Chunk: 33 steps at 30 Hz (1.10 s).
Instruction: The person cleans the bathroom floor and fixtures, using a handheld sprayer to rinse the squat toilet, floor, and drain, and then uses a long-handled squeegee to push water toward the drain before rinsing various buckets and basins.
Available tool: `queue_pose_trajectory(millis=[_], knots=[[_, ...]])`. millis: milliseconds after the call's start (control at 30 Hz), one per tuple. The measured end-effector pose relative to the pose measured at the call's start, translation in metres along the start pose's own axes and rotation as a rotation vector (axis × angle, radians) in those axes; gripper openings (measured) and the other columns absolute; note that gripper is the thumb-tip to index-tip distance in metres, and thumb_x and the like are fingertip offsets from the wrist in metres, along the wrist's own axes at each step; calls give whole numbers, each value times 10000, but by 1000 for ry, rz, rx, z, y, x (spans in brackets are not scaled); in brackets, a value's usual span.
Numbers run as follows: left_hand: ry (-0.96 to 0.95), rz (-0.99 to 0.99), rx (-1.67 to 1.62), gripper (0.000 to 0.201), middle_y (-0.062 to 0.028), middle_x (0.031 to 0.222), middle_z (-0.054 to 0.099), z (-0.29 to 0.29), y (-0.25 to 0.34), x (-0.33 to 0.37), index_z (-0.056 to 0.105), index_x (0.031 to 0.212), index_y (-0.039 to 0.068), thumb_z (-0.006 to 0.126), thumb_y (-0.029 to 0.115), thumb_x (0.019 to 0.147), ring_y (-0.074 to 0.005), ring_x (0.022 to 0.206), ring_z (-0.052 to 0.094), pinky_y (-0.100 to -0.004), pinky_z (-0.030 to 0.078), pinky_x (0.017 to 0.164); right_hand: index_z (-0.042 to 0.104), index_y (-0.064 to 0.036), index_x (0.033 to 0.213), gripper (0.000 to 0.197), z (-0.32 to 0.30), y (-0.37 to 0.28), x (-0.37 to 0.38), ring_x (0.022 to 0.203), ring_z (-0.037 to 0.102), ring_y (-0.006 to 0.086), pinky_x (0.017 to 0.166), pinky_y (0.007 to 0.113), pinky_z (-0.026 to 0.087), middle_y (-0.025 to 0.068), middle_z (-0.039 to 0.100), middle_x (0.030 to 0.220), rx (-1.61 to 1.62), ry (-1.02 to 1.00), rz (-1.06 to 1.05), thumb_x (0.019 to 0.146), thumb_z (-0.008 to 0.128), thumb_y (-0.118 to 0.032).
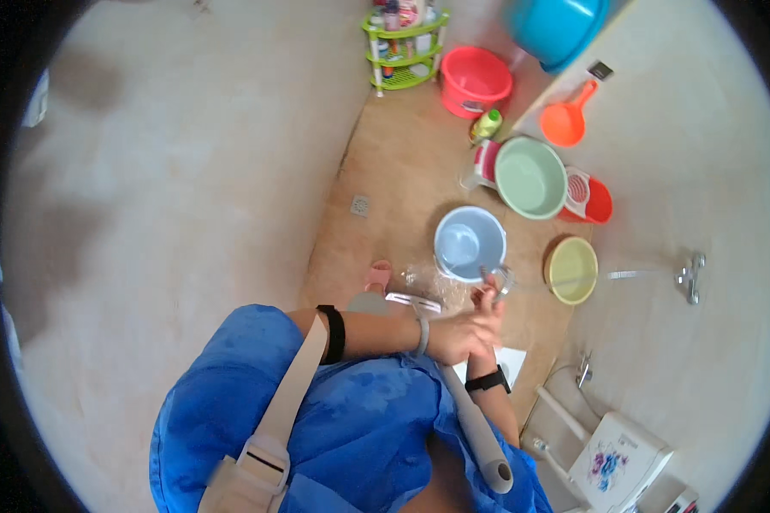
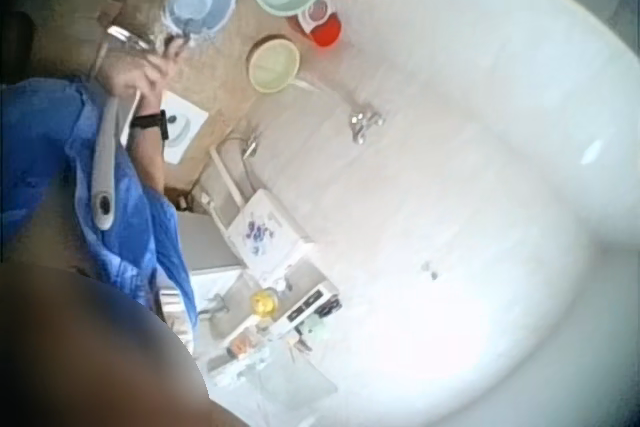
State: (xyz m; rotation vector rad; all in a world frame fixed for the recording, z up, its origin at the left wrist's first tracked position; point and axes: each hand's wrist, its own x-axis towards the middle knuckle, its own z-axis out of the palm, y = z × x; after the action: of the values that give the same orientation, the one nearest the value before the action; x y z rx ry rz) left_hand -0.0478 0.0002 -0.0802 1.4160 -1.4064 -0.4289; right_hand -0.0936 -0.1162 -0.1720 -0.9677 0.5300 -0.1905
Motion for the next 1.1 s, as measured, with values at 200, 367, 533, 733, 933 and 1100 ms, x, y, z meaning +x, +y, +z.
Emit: queue_pose_trajectory(millis=[200, 367, 533, 733, 933, 1100], knots=[[-299, -369, -606, 245, -128, 1010, 642, -60, -18, -43, 622, 1007, 8, 571, 59, 773, -235, 955, 591, -339, 443, 832, 460, 29, 1280, 438, -2, -14, 37, 851, 544, 127, 783, 314, 449, 40, 594, 925, 82, 169, -191, 942, 515, -245], [429, -573, -493, 185, 37, 814, 509, -113, -8, -77, 536, 961, 73, 633, 132, 814, -96, 829, 481, -285, 429, 758, 577, 7, 1164, 354, -3, -37, 55, 788, 553, 113, 704, 252, 447, 42, 617, 1000, -33, 308, -185, 918, 551, -246], [1351, -351, -290, 142, 64, 682, 478, -250, -70, -104, 495, 821, 141, 594, 230, 870, -43, 607, 454, -217, 382, 536, 587, 7, 1126, 364, 3, -42, 58, 708, 522, 112, 659, 245, 422, 47, 617, 989, 21, 322, -184, 929, 534, -295], [1651, -534, -152, 257, 26, 671, 504, -371, -69, -112, 520, 845, 77, 611, 318, 859, -65, 601, 467, -253, 398, 533, 584, 34, 1057, 374, 16, -41, 55, 678, 515, 114, 617, 251, 403, 55, 618, 894, 69, 323, -196, 926, 539, -313], [1617, -619, 119, 349, -98, 760, 594, -453, -83, -81, 539, 939, 2, 634, 323, 843, -195, 697, 558, -352, 457, 652, 553, -16, 951, 313, 20, -58, 70, 676, 518, 127, 625, 234, 420, 63, 601, 968, 168, 286, -248, 943, 505, -325], [1661, -604, 313, 399, -177, 839, 627, -528, -79, -32, 539, 970, -12, 635, 351, 834, -301, 755, 610, -419, 469, 694, 507, 19, 1158, 453, 0, -74, 76, 929, 534, 221, 819, 337, 408, 129, 582, 1104, 45, 324, -215, 951, 443, -379]])
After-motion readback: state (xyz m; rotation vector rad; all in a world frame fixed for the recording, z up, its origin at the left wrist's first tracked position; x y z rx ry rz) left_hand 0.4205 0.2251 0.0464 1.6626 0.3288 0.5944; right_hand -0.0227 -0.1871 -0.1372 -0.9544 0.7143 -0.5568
